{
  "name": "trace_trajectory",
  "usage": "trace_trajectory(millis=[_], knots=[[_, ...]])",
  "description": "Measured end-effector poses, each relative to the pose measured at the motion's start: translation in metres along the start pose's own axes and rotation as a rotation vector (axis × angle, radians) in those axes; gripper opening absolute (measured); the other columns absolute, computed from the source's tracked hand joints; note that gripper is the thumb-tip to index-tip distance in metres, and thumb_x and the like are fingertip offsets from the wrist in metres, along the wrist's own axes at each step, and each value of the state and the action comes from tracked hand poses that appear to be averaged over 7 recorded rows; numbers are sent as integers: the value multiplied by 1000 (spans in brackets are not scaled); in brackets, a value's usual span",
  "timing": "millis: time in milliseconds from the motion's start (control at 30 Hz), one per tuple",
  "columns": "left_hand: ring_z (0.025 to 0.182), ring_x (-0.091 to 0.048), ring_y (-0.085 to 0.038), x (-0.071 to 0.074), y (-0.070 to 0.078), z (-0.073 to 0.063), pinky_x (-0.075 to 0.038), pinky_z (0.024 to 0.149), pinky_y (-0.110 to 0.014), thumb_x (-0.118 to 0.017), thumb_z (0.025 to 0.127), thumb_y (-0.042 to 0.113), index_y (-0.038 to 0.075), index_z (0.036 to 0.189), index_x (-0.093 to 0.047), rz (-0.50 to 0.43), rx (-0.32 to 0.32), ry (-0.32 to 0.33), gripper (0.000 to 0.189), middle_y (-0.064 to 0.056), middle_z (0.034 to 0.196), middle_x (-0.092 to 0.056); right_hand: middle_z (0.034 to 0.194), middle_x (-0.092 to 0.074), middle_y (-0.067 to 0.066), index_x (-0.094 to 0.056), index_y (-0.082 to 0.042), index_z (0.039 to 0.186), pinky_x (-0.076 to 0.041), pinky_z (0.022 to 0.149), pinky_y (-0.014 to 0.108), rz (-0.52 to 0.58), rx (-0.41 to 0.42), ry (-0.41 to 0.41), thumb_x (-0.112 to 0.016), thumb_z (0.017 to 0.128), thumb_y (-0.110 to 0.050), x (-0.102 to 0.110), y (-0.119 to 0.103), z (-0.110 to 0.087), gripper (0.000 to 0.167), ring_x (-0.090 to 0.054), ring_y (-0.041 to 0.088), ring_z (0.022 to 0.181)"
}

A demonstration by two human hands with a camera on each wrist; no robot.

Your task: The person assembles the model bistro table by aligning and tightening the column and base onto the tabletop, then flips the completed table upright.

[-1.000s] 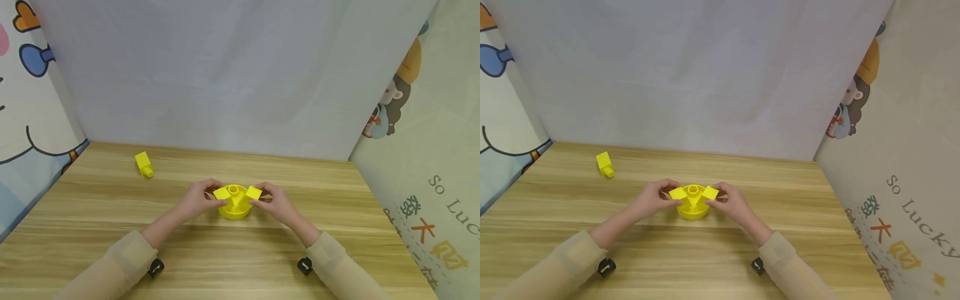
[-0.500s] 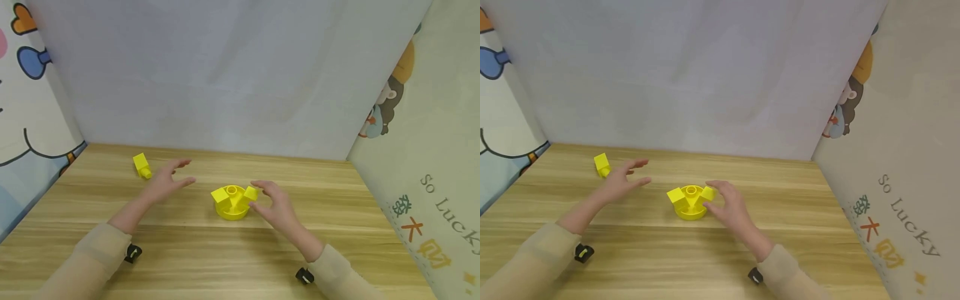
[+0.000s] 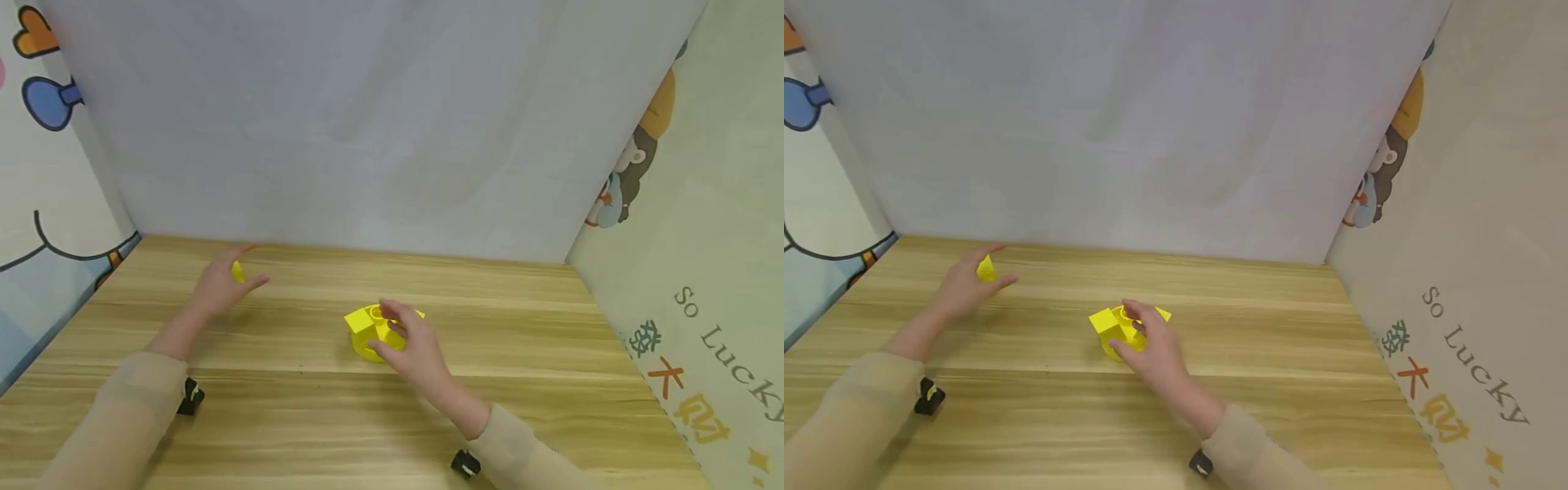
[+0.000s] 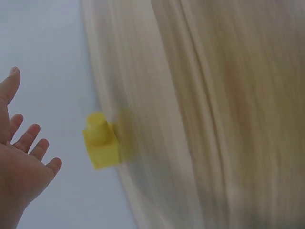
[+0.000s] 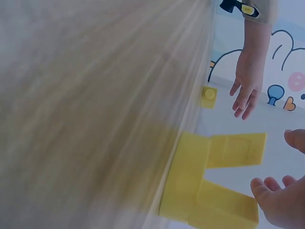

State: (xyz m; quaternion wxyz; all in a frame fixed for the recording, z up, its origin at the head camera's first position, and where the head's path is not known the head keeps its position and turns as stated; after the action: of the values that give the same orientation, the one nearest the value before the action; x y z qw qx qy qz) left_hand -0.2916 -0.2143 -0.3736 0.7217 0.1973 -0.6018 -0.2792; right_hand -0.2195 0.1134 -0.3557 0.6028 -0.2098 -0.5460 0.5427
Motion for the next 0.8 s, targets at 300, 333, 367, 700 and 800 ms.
trace_trajectory(millis=[300, 333, 367, 700, 800], knots=[[129, -28, -53, 10, -39, 11, -24, 104, -64, -63, 91, 28, -5, 141, -34, 17, 85, 0, 66, -34, 141, -34, 127, -54, 12, -48, 0, 132, -47, 97, 35, -102, -27, -70, -75, 80, -11, -23, -4, 7, 60, -53, 26, 117], [129, -28, -53, 11, -42, 13, -24, 104, -63, -61, 92, 27, -6, 141, -33, 25, 95, -2, 65, -35, 141, -34, 126, -54, 12, -49, 1, 131, -47, 97, 34, -123, -18, -70, -75, 80, -12, -24, -5, 7, 59, -54, 25, 116], [129, -28, -53, 10, -45, 15, -24, 105, -63, -60, 93, 26, -6, 142, -32, 26, 116, -9, 65, -35, 141, -33, 125, -55, 11, -49, 1, 130, -47, 97, 34, -146, -15, -68, -75, 80, -12, -25, -6, 8, 58, -54, 24, 115], [125, -30, -55, 6, -67, 24, -27, 103, -63, -49, 98, 26, -14, 140, -24, 44, 234, -58, 63, -40, 138, -30, 110, -58, 8, -60, -1, 118, -53, 85, 31, -269, -12, -26, -77, 79, -15, -26, -1, 15, 45, -58, 20, 96], [123, -31, -56, 3, -71, 22, -27, 103, -63, -46, 98, 26, -19, 138, -22, 38, 269, -95, 65, -42, 136, -29, 109, -58, 9, -60, -1, 117, -53, 85, 32, -258, -8, -38, -77, 79, -13, -25, 0, 15, 43, -58, 21, 97]])
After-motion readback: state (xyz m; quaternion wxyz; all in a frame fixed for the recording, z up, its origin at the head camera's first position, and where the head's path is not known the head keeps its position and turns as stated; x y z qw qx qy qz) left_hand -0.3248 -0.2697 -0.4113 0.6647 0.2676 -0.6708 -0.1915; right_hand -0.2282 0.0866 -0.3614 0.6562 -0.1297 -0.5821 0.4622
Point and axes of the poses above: each hand's wrist, its own z-axis towards the middle knuckle, its own x-axis out of the back of the hand, y = z × x, the point moved 7 cm from there along z, towards the middle knuckle
